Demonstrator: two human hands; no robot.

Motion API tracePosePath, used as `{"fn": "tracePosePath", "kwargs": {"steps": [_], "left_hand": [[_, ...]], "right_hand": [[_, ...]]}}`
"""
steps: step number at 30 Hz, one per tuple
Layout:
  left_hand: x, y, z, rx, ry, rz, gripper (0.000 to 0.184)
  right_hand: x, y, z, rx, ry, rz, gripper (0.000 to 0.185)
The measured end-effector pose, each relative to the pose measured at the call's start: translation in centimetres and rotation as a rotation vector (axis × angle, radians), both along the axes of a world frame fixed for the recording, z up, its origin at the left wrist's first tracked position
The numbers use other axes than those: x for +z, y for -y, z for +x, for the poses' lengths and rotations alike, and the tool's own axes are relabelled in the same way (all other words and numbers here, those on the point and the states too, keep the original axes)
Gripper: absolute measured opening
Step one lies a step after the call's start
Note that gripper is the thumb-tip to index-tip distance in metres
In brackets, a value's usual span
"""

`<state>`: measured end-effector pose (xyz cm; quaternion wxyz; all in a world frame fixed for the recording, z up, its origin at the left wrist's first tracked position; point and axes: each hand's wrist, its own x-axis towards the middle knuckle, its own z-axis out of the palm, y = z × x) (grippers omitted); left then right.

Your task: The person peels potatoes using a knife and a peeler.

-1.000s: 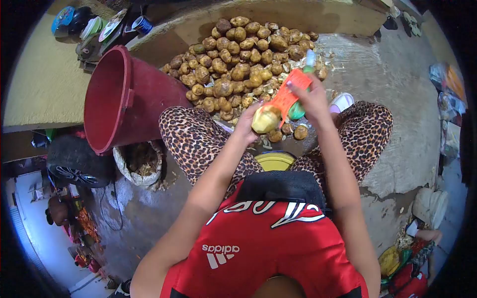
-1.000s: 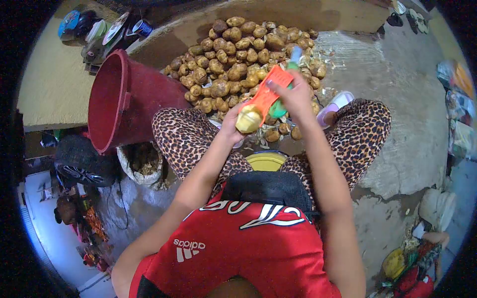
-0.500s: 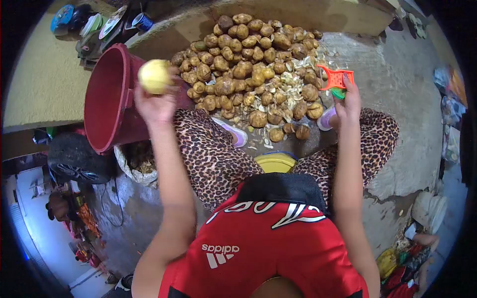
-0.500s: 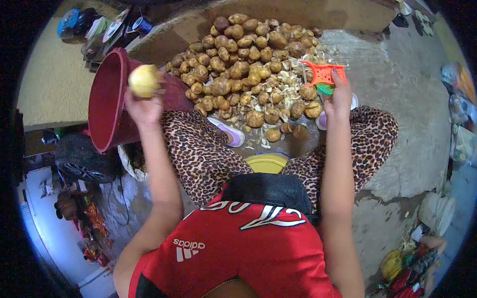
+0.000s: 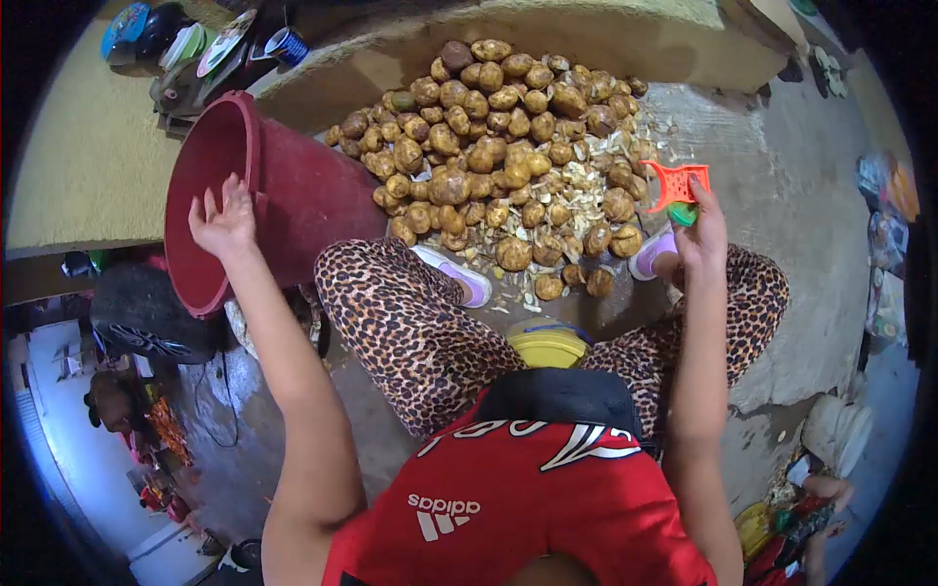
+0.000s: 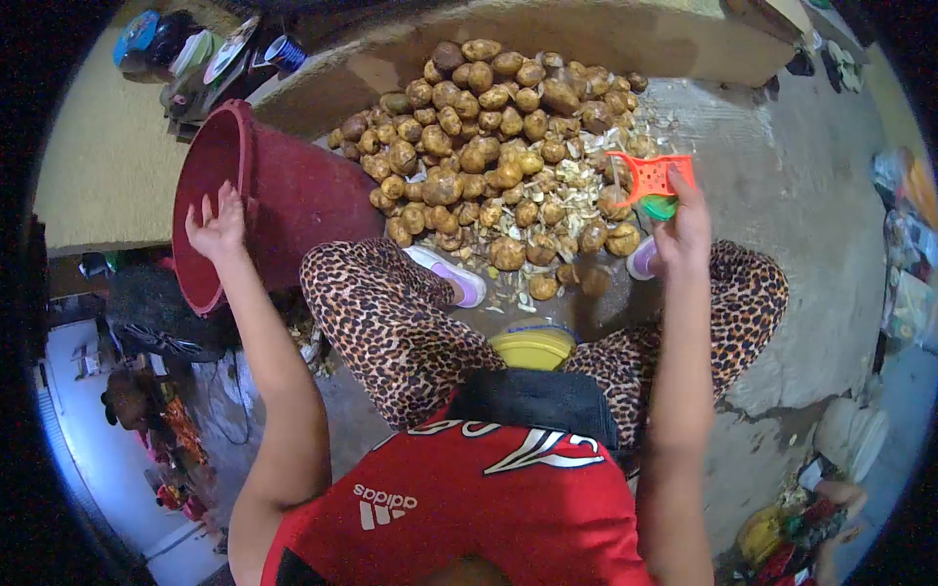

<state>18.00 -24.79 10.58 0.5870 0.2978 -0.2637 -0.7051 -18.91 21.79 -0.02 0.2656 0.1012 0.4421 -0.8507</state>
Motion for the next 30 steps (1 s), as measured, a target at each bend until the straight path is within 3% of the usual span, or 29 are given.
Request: {"fn": "tracePosePath", "kwargs": {"steps": [4,8,10,14,16,18,20,22,25,28,30], "left_hand": [[-0.4,-0.8,-6.7,-0.181,0.196,-0.080,0.047],[-4.8,0.4,-14.8,-0.450,0.583,-0.073,0.035],[-7.8,0.8,-19.2,-0.521,0.802,-0.064,0.040],[-14.6,1.2,-28.6,-0.680,1.095,-0.421,0.046],[-19.1,1.6,-33.6,-0.634,1.479,-0.736,0.054],[-22.9,0.8,-37.5,-0.619,1.537,-0.794,0.061],[-21.0,-3.3,-39.5,-0.623,1.711,-0.712,0.068],[-21.7,-5.7,-40.6,-0.435,1.870,-0.800,0.074],[-21.2,-6.9,-42.1,-0.352,1.877,-1.296,0.066],[-23.4,-6.0,-44.9,-0.518,1.721,-1.713,0.035],[-24.6,-6.2,-46.0,-0.518,1.759,-1.691,0.028]], "right_hand": [[1.5,0.8,-3.4,0.123,-0.152,0.032,0.020],[2.4,2.6,-7.6,0.130,-0.224,0.174,0.018],[1.7,3.4,-9.6,0.142,-0.186,0.206,0.019],[2.5,6.0,-10.0,0.202,-0.173,0.191,0.023],[3.0,6.8,-9.5,0.222,-0.200,0.211,0.026],[2.5,7.2,-9.8,0.235,-0.205,0.217,0.029],[2.5,7.3,-9.9,0.220,-0.176,0.222,0.033],[2.6,7.3,-9.7,0.212,-0.167,0.246,0.032],[2.2,7.9,-8.9,0.229,-0.128,0.256,0.029],[2.8,9.1,-7.5,0.278,-0.152,0.218,0.027],[4.2,9.7,-7.0,0.331,-0.196,0.213,0.027]]}}
